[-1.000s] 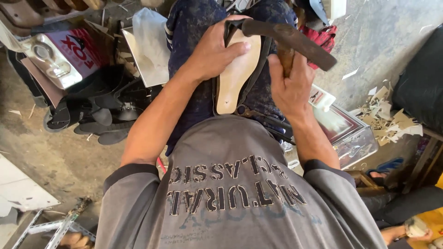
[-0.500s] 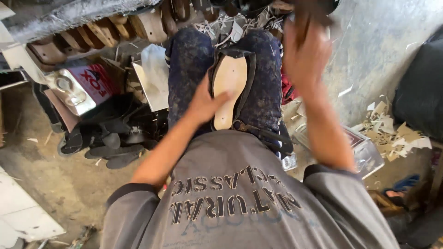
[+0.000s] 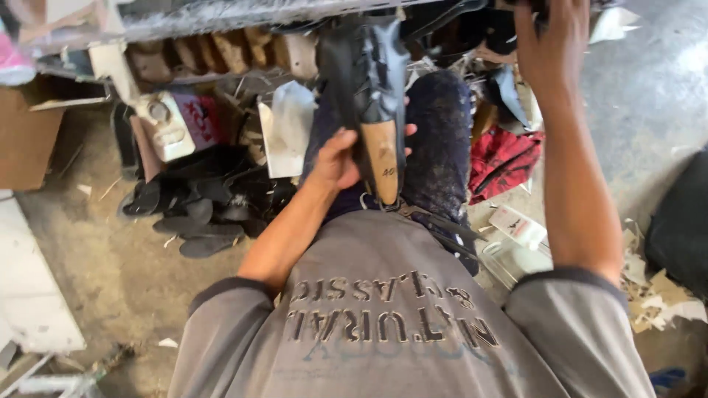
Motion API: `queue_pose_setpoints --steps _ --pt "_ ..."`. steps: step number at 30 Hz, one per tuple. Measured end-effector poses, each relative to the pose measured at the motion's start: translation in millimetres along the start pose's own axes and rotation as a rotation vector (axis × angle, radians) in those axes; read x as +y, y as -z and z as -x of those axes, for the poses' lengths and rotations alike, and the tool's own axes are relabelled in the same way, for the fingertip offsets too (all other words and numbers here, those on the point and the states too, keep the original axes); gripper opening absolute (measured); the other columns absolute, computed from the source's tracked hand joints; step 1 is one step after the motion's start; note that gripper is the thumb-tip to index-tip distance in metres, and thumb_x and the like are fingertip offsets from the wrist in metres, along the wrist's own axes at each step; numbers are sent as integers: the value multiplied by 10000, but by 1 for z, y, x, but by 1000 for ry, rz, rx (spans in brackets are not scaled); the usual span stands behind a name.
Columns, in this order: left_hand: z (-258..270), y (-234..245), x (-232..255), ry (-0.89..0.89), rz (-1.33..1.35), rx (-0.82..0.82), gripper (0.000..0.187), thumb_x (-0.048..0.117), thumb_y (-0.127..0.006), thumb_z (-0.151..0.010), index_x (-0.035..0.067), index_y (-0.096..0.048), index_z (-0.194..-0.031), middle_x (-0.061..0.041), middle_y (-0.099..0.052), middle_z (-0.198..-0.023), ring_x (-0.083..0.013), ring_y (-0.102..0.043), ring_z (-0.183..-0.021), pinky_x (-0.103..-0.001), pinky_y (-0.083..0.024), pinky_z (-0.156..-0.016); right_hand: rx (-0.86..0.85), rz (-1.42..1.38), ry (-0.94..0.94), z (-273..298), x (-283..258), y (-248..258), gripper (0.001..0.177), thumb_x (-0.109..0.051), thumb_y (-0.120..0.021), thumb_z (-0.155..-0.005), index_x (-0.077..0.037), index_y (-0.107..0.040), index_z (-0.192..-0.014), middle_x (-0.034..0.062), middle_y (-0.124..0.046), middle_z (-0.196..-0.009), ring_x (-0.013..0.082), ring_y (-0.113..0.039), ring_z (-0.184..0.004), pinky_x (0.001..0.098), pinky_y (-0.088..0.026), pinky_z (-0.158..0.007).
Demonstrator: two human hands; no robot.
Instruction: The person holds a black leather shoe on their lap and uses a hammer to tap the sole and heel area. They repeatedly adjust the shoe's position and tap different sections of the sole with the hammer.
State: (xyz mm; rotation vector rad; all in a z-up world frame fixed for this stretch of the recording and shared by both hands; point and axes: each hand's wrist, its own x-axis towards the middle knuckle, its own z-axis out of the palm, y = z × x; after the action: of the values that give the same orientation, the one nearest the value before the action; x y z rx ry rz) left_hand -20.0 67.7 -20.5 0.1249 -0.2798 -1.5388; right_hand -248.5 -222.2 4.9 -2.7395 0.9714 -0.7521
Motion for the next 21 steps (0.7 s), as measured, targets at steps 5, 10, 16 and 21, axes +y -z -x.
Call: queue_pose_setpoints --steps 5,10,16,21 --pt "7 -4 -11 -27 151 -68 608 146 -596 -989 51 -421 -1563 -302 -488 -1538 -561 -380 -1451 -790 -256 -1167 -489 -238 -155 146 -121 67 221 -241 -756 -1012 -37 -690 -959 194 -668 -822 437 -667 -822 497 -519 -773" --pt "10 -14 -12 -8 165 -69 596 98 -607 -963 9 -446 -1531 -311 -526 -1496 -570 -404 -1425 -803 -259 -1150 -618 11 -431 265 -189 57 352 -521 -670 -970 -196 -607 -1090 75 -695 -862 358 -723 -762 474 -549 -705" --pt "8 -17 -15 51 105 -74 579 193 -613 -1021 13 -441 -1543 -319 -490 -1522 -565 -380 -1445 -808 -272 -1160 -401 -338 -712 317 -170 44 183 -360 -648 -1039 -203 -686 -1126 105 -722 -807 296 -707 -755 423 -534 -708" --pt "9 -25 2 223 34 181 856 417 -711 -951 -35 -367 -1591 -154 -368 -1689 -405 -436 -1540 -630 -475 -1225 -500 -1398 -899 231 -198 82 891 -737 -276 -1006 16 -544 -1400 62 -629 -990 149 -598 -883 327 -460 -838"
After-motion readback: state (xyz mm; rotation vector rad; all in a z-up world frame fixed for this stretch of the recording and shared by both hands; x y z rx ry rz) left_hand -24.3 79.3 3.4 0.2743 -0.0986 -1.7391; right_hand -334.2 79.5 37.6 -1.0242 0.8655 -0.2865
